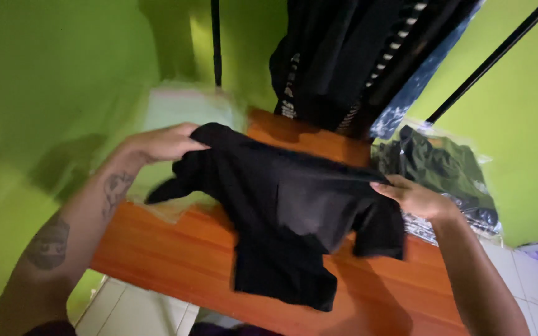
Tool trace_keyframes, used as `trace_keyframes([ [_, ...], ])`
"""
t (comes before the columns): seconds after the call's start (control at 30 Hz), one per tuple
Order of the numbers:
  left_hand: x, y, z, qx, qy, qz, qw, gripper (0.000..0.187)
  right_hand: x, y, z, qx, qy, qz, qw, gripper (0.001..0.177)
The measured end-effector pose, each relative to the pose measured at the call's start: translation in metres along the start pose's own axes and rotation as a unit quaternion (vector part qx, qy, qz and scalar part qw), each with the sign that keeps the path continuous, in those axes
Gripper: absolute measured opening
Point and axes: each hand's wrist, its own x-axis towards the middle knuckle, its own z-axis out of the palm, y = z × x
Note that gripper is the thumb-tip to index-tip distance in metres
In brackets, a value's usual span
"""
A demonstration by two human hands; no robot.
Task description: Folding black t-shirts and placing them into plastic packaging bags.
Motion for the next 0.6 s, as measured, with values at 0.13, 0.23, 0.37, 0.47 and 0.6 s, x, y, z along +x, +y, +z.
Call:
trace_keyframes([
  [0.13, -0.026, 0.035, 0.015, -0.004, 0.052, -0.042, 0.998, 0.059, 0.057, 0.073, -0.025, -0.03, -0.036, -0.152, 0.987, 0.097],
  [0.23, -0.051, 0.054, 0.014, 0.081, 0.043, -0.093, 0.991, 0.062, -0.035, 0.001, -0.029, 0.027, 0.061, -0.091, 0.994, 0.095],
  [0.37, -0.077, 0.035, -0.035, 0.143, -0.087, 0.213, 0.963, 0.059, -0.095, -0.01, -0.089, -0.076, 0.003, -0.055, 0.996, 0.081],
  [0.47, -0.102, 0.093, -0.047, 0.271, 0.025, 0.185, 0.944, 0.069, -0.116, -0.029, -0.116, 0.01, -0.034, -0.266, 0.963, 0.071],
  [0.6, -0.044, 0.142, -0.056, 0.158, 0.169, -0.054, 0.971, 0.085, -0.098, -0.085, -0.118, 0.179, -0.008, -0.196, 0.964, 0.06],
])
